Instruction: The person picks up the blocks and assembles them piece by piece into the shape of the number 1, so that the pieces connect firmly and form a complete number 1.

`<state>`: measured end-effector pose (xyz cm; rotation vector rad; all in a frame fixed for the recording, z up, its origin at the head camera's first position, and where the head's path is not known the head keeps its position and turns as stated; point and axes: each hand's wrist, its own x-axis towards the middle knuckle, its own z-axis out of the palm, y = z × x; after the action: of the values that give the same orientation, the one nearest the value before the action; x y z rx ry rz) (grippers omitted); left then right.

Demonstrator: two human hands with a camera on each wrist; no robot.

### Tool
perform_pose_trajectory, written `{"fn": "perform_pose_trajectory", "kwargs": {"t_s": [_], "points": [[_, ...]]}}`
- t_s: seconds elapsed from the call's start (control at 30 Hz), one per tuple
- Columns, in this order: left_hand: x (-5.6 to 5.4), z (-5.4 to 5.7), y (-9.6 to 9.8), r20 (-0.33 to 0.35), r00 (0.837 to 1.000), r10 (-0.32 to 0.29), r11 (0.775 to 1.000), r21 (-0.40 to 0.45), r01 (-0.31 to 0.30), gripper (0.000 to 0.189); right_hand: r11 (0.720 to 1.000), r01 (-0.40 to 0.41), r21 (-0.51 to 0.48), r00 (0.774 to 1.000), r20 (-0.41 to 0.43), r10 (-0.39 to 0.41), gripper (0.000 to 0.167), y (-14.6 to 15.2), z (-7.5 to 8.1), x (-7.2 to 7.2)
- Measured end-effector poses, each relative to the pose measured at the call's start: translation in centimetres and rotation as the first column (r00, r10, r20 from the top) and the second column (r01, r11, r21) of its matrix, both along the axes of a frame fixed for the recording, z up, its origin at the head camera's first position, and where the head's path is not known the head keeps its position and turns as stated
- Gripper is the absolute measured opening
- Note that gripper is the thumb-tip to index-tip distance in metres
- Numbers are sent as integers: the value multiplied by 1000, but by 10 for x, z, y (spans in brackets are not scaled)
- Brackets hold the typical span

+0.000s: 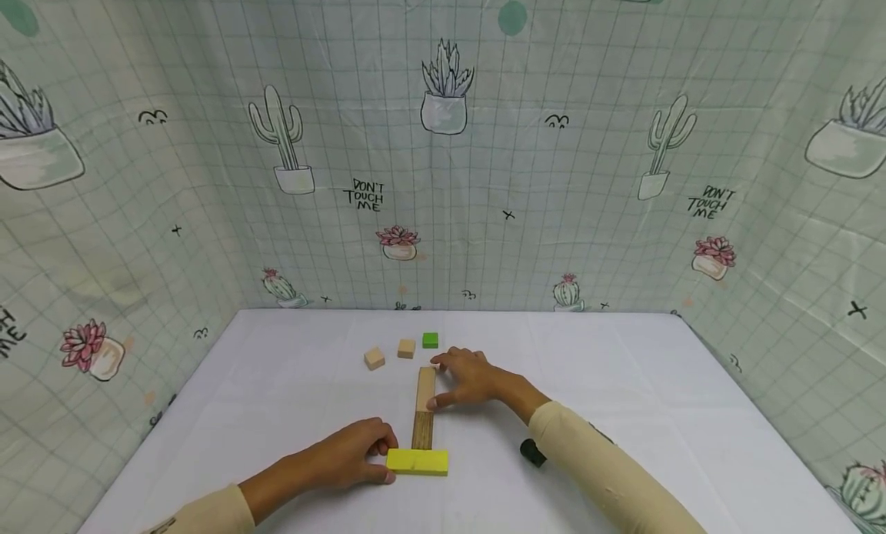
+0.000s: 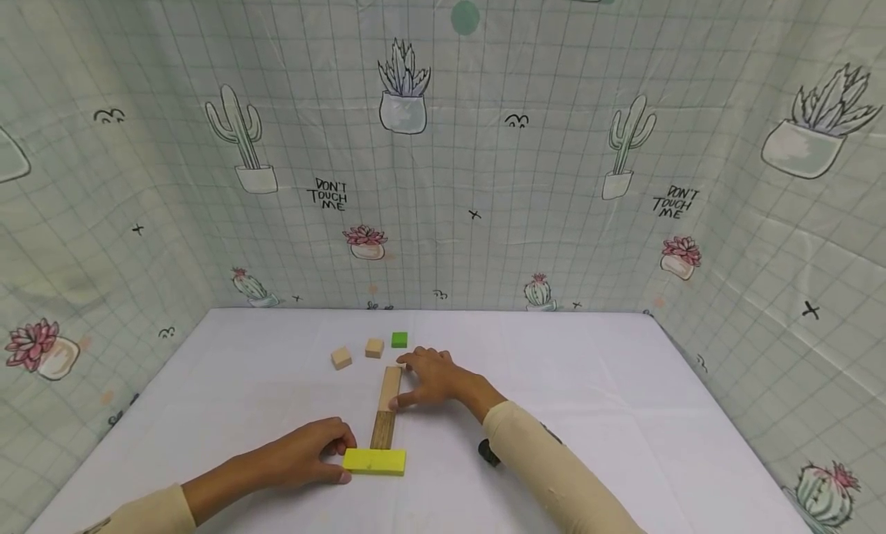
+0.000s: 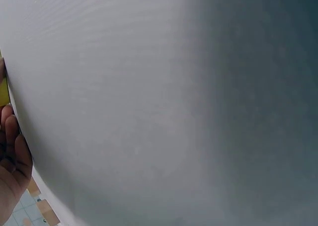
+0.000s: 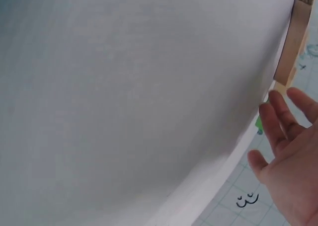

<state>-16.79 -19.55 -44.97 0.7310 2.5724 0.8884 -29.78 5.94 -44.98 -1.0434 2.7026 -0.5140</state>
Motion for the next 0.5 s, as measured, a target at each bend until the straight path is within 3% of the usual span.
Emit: {"fn": "perform_pose_trajectory", "kwargs": {"t_s": [0.2,0.5], "points": [[1,-1,-1,-4,1000,1,1000,2,-1,32,996,17,-87,999,31,-15,73,8,-1,-11],[1,-1,-1,6,1000,16,1000,5,-16,32,965,75,-250,991,123,-45,65,14,-1,-31]]}}
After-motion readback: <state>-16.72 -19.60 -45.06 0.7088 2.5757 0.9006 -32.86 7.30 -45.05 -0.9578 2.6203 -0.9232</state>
